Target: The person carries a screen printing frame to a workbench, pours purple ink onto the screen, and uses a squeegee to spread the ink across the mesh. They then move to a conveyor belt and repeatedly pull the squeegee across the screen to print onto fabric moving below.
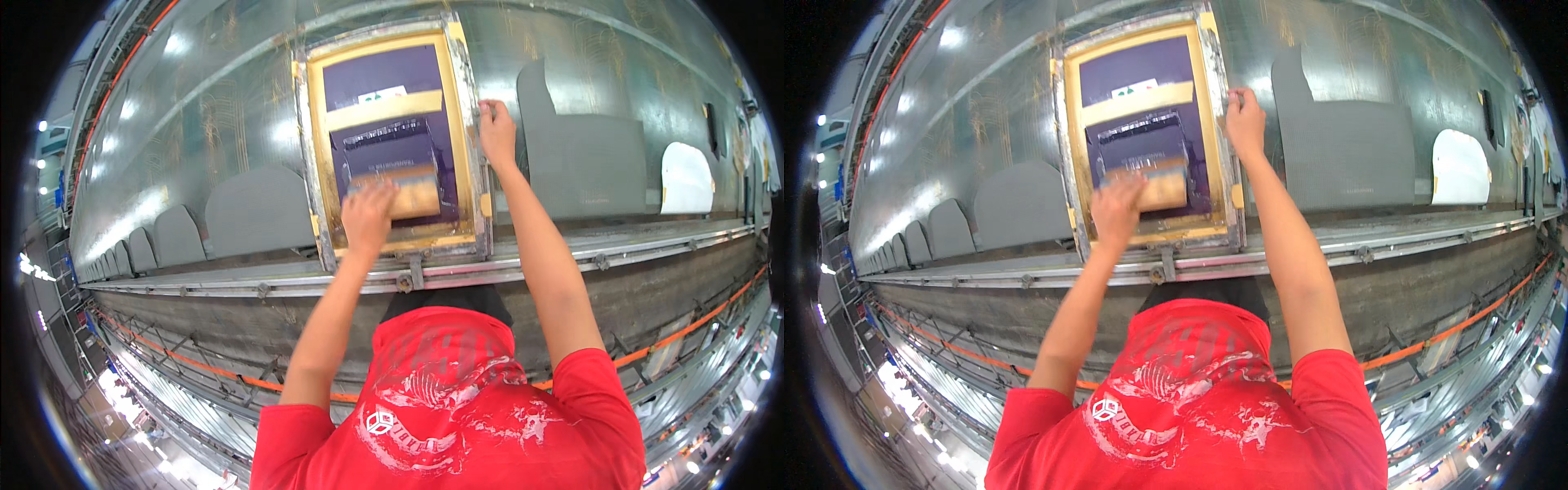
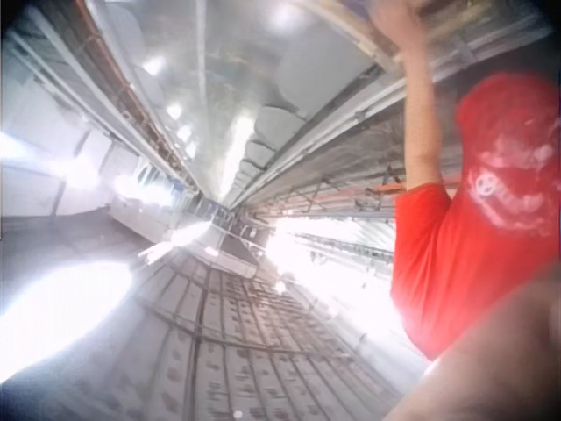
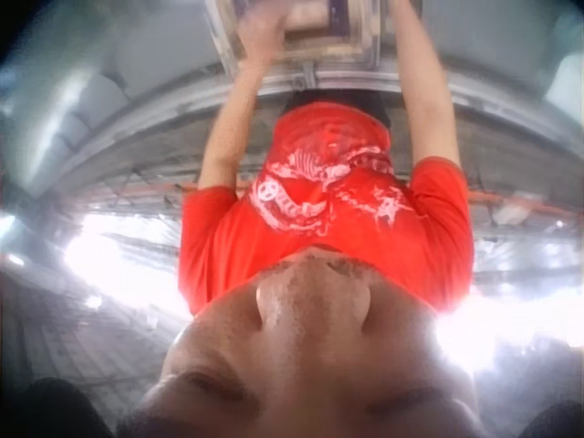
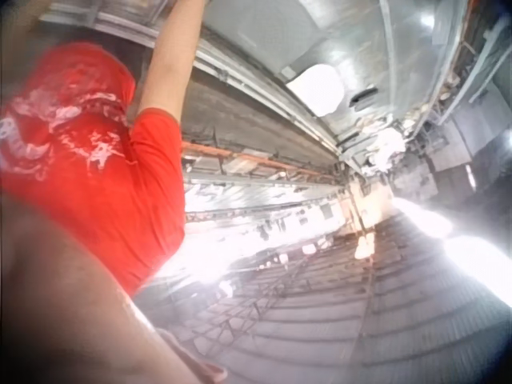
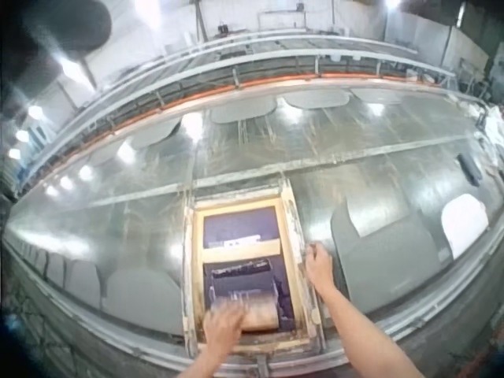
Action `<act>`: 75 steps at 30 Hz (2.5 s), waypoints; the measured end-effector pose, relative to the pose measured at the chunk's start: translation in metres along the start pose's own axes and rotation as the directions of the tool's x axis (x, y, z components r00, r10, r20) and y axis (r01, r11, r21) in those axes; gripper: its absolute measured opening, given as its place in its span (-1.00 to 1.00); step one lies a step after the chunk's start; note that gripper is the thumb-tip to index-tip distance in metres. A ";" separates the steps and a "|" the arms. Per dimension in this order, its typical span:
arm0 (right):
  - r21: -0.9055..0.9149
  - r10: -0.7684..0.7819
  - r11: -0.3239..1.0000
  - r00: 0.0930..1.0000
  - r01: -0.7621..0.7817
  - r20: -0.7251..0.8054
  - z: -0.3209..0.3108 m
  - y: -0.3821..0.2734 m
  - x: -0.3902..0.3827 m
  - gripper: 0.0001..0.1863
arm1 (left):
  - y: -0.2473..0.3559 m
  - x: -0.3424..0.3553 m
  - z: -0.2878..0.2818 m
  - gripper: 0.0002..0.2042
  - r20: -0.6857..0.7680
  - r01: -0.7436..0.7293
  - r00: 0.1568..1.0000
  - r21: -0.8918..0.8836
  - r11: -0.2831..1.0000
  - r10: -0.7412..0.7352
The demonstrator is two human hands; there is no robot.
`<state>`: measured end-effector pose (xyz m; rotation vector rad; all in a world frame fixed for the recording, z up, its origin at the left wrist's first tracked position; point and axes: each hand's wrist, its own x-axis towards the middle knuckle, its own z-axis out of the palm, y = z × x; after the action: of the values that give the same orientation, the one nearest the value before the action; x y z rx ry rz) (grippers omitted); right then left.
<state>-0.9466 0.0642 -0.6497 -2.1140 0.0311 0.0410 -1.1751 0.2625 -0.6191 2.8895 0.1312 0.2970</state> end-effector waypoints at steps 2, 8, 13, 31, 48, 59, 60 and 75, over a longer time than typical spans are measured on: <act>-0.004 0.016 1.000 1.000 -0.016 0.010 0.000 -0.003 -0.001 -0.69 | 0.007 -0.020 -0.001 -0.63 -0.023 -0.007 1.000 -0.043 0.999 0.006; 0.012 0.059 0.998 0.997 -0.060 0.051 -0.005 -0.014 -0.004 -0.71 | -0.019 0.072 -0.003 -0.67 -0.137 0.053 0.988 -0.169 0.984 -0.076; -0.018 0.088 0.996 0.993 -0.087 0.077 -0.009 -0.022 -0.009 -0.75 | -0.015 0.063 0.004 -0.73 -0.075 0.058 0.995 -0.108 0.992 -0.066; 0.022 -0.172 0.985 0.983 0.174 -0.060 0.073 -0.067 -0.038 -0.73 | -0.056 -0.101 -0.048 -0.37 0.041 0.111 0.993 -0.148 0.983 -0.106; 0.031 -0.106 0.994 0.994 0.106 -0.013 0.241 -0.141 -0.139 -0.76 | -0.235 -0.194 -0.117 -0.47 -0.015 0.077 0.997 -0.058 0.995 -0.078; -0.164 0.063 0.986 0.989 -0.041 0.135 0.238 -0.141 -0.128 -0.75 | -0.299 -0.043 -0.102 -0.66 0.079 0.149 0.987 -0.101 0.984 -0.141; -0.150 0.047 0.988 0.990 -0.027 0.134 0.240 -0.140 -0.128 -0.75 | -0.303 -0.019 -0.117 -0.66 0.166 0.183 0.974 -0.157 0.970 -0.157; -0.060 0.048 0.997 0.997 -0.044 0.060 0.240 -0.144 -0.135 -0.73 | -0.256 -0.156 -0.104 -0.47 0.022 0.018 1.000 -0.043 0.999 -0.017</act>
<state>-1.0802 0.3447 -0.6447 -2.1696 0.0424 0.1354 -1.3656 0.5165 -0.6109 2.8460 0.1440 0.2627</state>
